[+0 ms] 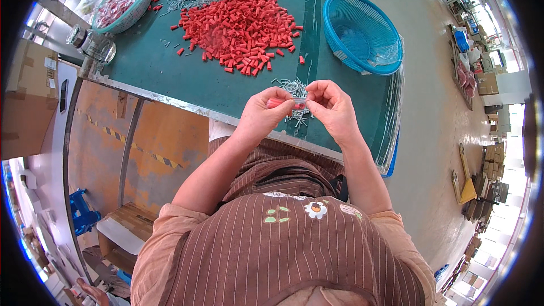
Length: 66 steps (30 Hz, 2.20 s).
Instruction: The person packages hardware by hand, placing a red plastic anchor and a metal screw into a small plastic bag. They repeat this process multiple times, setting each filled bag aside on the table.
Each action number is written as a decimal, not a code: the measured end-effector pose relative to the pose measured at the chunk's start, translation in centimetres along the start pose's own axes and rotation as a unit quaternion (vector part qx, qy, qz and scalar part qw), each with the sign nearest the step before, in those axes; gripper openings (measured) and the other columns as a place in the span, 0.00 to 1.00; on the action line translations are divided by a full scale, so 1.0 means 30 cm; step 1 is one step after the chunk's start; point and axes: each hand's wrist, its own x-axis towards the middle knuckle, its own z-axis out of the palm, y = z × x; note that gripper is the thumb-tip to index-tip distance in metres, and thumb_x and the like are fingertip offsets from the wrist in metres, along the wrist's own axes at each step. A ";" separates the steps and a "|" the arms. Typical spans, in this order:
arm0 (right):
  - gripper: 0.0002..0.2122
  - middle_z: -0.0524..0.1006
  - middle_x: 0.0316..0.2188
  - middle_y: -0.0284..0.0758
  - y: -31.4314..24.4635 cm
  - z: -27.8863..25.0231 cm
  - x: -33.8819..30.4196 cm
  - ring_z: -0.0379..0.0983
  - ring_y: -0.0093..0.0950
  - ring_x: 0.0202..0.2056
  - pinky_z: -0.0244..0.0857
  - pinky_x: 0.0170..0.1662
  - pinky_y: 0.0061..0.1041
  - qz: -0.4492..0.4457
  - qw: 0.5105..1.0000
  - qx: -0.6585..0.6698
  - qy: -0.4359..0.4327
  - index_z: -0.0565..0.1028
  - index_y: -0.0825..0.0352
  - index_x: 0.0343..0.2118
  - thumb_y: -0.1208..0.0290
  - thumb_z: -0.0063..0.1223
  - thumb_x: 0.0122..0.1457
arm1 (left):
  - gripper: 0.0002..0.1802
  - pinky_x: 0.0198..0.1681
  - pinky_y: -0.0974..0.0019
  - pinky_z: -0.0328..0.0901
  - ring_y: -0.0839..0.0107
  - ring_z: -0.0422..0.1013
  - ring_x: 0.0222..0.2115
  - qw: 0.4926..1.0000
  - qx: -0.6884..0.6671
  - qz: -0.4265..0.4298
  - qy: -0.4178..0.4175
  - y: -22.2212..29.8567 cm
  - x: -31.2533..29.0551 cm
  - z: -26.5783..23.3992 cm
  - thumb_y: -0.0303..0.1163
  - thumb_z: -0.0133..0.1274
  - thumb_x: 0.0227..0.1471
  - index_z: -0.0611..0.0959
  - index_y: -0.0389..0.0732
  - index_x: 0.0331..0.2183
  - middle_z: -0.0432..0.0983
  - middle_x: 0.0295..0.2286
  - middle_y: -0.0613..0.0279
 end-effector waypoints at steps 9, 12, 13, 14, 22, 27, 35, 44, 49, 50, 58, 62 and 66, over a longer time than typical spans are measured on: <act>0.10 0.72 0.28 0.26 0.011 -0.014 -0.012 0.68 0.13 0.30 0.64 0.35 0.14 -0.016 1.000 -0.023 -0.002 0.72 0.68 0.38 0.81 0.54 0.52 | 0.07 0.22 0.81 0.56 0.88 0.62 0.21 0.999 0.033 0.023 -0.005 -0.014 0.010 0.051 0.31 0.60 0.50 0.80 0.39 0.30 0.71 0.21 0.75; 0.09 0.73 0.28 0.26 0.007 -0.047 -0.038 0.68 0.13 0.30 0.65 0.35 0.15 -0.016 0.999 -0.036 0.014 0.72 0.69 0.37 0.82 0.54 0.52 | 0.07 0.18 0.81 0.51 0.89 0.58 0.18 0.999 0.010 0.006 -0.034 -0.006 0.015 0.081 0.32 0.59 0.50 0.79 0.40 0.29 0.67 0.19 0.77; 0.08 0.73 0.28 0.27 0.003 -0.062 -0.051 0.68 0.14 0.30 0.66 0.35 0.15 -0.012 0.999 -0.037 0.023 0.72 0.69 0.37 0.82 0.54 0.52 | 0.07 0.17 0.81 0.50 0.88 0.57 0.17 0.998 -0.016 -0.024 -0.058 -0.002 0.017 0.096 0.32 0.58 0.51 0.78 0.40 0.29 0.67 0.19 0.76; 0.08 0.73 0.28 0.27 -0.006 -0.076 -0.065 0.68 0.14 0.30 0.66 0.35 0.15 -0.013 0.998 -0.042 0.035 0.72 0.69 0.37 0.82 0.54 0.52 | 0.07 0.17 0.81 0.50 0.88 0.57 0.17 0.997 -0.017 -0.022 -0.072 -0.006 0.018 0.096 0.32 0.58 0.51 0.78 0.40 0.29 0.67 0.19 0.76; 0.04 0.78 0.28 0.32 -0.028 -0.569 -0.237 0.76 0.20 0.29 0.69 0.35 0.18 -0.065 0.896 -0.215 0.384 0.75 0.70 0.33 0.82 0.53 0.54 | 0.08 0.15 0.79 0.48 0.83 0.56 0.16 0.952 -0.222 -0.181 -0.105 -0.052 0.006 0.004 0.30 0.51 0.53 0.73 0.39 0.36 0.70 0.25 0.65; 0.06 0.77 0.31 0.32 -0.007 -0.780 -0.330 0.74 0.23 0.31 0.68 0.35 0.23 -0.059 0.681 -0.580 0.442 0.76 0.68 0.35 0.78 0.51 0.55 | 0.09 0.16 0.81 0.49 0.83 0.56 0.18 0.946 -0.242 -0.188 -0.109 -0.055 0.008 0.021 0.29 0.50 0.53 0.73 0.40 0.38 0.70 0.27 0.65; 0.06 0.76 0.32 0.32 -0.037 -0.382 -0.219 0.72 0.20 0.32 0.66 0.38 0.20 -0.057 0.922 -0.290 0.250 0.77 0.68 0.35 0.78 0.54 0.53 | 0.10 0.16 0.80 0.50 0.85 0.56 0.18 0.964 -0.182 -0.145 -0.129 -0.028 -0.005 0.103 0.28 0.49 0.56 0.71 0.37 0.41 0.74 0.29 0.63; 0.08 0.75 0.33 0.33 -0.020 -0.028 -0.141 0.72 0.21 0.33 0.66 0.38 0.21 -0.027 0.987 -0.160 0.019 0.75 0.70 0.37 0.76 0.55 0.54 | 0.08 0.14 0.78 0.50 0.84 0.57 0.14 0.979 -0.161 -0.103 -0.070 -0.046 -0.013 0.061 0.32 0.50 0.57 0.72 0.38 0.31 0.71 0.20 0.66; 0.15 0.74 0.34 0.38 0.011 0.053 -0.126 0.73 0.29 0.33 0.66 0.36 0.26 -0.027 0.978 -0.205 0.022 0.72 0.69 0.38 0.68 0.60 0.50 | 0.11 0.14 0.78 0.48 0.84 0.56 0.13 0.987 -0.130 -0.084 -0.033 -0.085 -0.009 0.061 0.37 0.51 0.58 0.72 0.40 0.31 0.67 0.18 0.69; 0.15 0.74 0.34 0.38 0.018 0.061 -0.123 0.73 0.29 0.33 0.66 0.36 0.26 -0.026 0.978 -0.205 0.022 0.72 0.69 0.38 0.68 0.60 0.50 | 0.11 0.13 0.78 0.48 0.84 0.56 0.13 0.990 -0.112 -0.078 -0.035 -0.097 -0.005 0.059 0.38 0.51 0.58 0.72 0.40 0.31 0.67 0.18 0.69; 0.03 0.74 0.27 0.28 0.091 0.018 -0.097 0.70 0.15 0.30 0.64 0.33 0.19 0.005 0.996 -0.070 0.057 0.73 0.69 0.31 0.77 0.55 0.55 | 0.11 0.13 0.77 0.48 0.84 0.56 0.12 0.980 -0.170 -0.082 -0.068 -0.080 -0.021 0.065 0.38 0.49 0.59 0.73 0.40 0.30 0.71 0.19 0.64; 0.05 0.75 0.27 0.28 0.082 0.004 -0.095 0.69 0.16 0.30 0.64 0.35 0.18 0.090 0.993 0.050 0.053 0.74 0.68 0.32 0.76 0.56 0.54 | 0.11 0.13 0.78 0.47 0.84 0.55 0.12 0.987 -0.136 -0.070 -0.050 -0.091 -0.018 0.066 0.37 0.49 0.59 0.74 0.41 0.29 0.70 0.18 0.66; 0.05 0.75 0.27 0.29 0.064 0.062 -0.104 0.70 0.17 0.31 0.65 0.35 0.18 0.073 0.994 0.074 0.037 0.74 0.69 0.33 0.76 0.56 0.55 | 0.12 0.13 0.78 0.47 0.84 0.54 0.12 0.992 -0.101 -0.075 -0.012 -0.102 -0.009 0.075 0.39 0.49 0.59 0.73 0.41 0.29 0.68 0.18 0.69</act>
